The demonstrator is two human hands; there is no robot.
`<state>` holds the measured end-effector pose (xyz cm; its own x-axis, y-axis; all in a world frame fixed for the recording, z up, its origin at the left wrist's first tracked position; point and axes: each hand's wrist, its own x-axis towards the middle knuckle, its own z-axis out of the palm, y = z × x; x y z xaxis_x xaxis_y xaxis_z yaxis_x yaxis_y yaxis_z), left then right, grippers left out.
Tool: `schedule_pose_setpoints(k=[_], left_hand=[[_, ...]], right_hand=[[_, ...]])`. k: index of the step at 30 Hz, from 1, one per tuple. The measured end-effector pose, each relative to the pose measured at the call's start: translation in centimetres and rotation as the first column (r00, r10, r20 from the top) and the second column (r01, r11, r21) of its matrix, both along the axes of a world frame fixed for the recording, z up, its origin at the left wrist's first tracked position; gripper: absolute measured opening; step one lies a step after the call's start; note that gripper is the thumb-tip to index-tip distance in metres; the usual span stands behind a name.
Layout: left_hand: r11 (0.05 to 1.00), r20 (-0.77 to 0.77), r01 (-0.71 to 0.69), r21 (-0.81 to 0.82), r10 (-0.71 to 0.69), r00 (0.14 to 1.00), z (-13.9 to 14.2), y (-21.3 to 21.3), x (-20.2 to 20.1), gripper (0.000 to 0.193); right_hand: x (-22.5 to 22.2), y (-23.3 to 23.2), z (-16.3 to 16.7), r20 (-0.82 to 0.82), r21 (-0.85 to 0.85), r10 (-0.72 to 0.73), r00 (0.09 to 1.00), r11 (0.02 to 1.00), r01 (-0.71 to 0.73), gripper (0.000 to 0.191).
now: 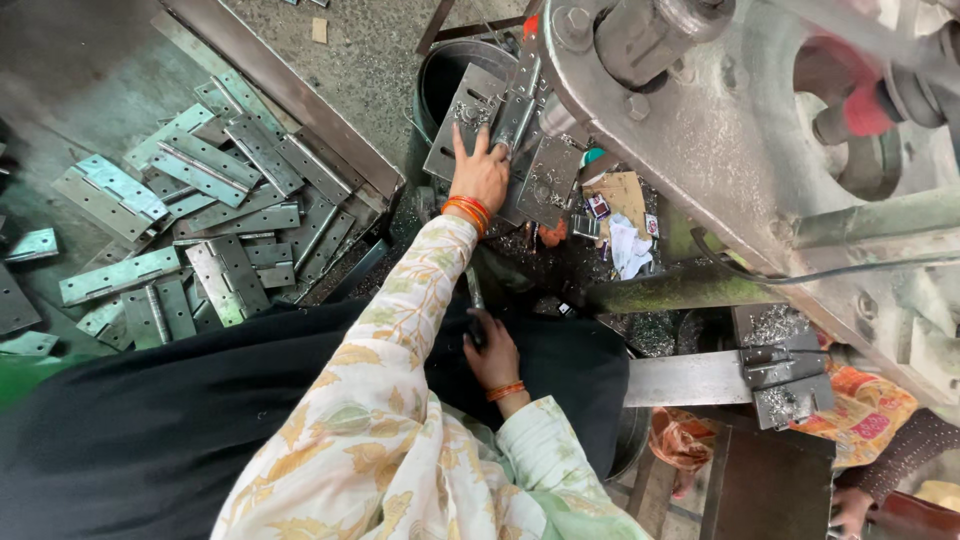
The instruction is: The person repeatedly places rectangular metal pieces into a press machine, operates the lever to press them, and then removes the processed pieces, placing them into a metal bin. The cycle continues with multiple identical metal pieces.
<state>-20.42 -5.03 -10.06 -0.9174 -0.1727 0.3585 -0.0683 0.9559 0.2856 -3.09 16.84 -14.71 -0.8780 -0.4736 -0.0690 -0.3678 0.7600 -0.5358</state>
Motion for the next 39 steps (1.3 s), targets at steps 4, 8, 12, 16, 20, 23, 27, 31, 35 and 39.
schedule_pose_setpoints(k=[4, 8, 12, 16, 20, 23, 27, 31, 35, 39], left_hand=[[0.999, 0.05, 0.015, -0.041, -0.013, 0.999, -0.7, 0.1, 1.5, 0.033], [0.996, -0.011, -0.008, -0.092, 0.007, 1.0, -1.0, 0.2, 2.4, 0.037], [0.994, 0.116, -0.022, -0.107, 0.035, 0.993, -0.2, -0.1, 1.1, 0.039], [0.992, 0.199, -0.033, -0.125, 0.058, 0.978, 0.9, -0.3, -1.0, 0.039], [0.996, 0.13, -0.047, -0.076, 0.056, 0.99, 0.9, -0.8, -1.7, 0.04], [0.996, 0.153, -0.039, -0.077, 0.05, 0.987, 1.0, -1.0, -1.6, 0.039], [0.996, 0.194, -0.017, -0.084, 0.033, 0.98, 1.5, -0.8, -1.5, 0.038], [0.988, 0.201, -0.01, -0.152, 0.04, 0.979, 2.2, -0.5, -1.3, 0.04], [0.984, 0.268, 0.05, -0.171, -0.003, 0.964, 2.1, 0.2, 0.2, 0.037], [0.981, 0.171, 0.05, -0.188, -0.017, 0.985, 0.7, 1.3, 5.1, 0.035]], right_hand=[[0.6, 0.1, -0.4, 0.006, -0.007, 0.023, 1.0, 1.0, -0.023, 0.048], [-1.4, -0.1, 2.4, 0.048, 0.097, 0.039, 0.998, 0.994, -0.043, 0.055], [-4.7, 0.0, 5.4, 0.029, 0.092, 0.156, 0.987, 0.983, -0.158, 0.054], [-5.0, -0.1, 4.8, 0.043, 0.128, 0.125, 0.991, 0.983, -0.129, 0.056], [-0.1, -0.3, 0.5, 0.01, 0.02, 0.02, 1.0, 1.0, -0.02, 0.053], [0.5, -0.1, -1.5, -0.067, -0.036, 0.033, 0.997, 0.999, -0.035, 0.052], [0.3, 0.1, -1.3, 0.022, 0.008, 0.017, 1.0, 1.0, -0.017, 0.052], [-0.9, 0.0, 1.3, 0.077, 0.049, 0.025, 0.997, 0.998, -0.029, 0.053], [-3.5, 0.4, 4.3, 0.042, 0.089, 0.13, 0.991, 0.987, -0.133, 0.053], [-4.1, -0.1, 6.3, 0.063, 0.08, 0.141, 0.988, 0.986, -0.146, 0.053]])
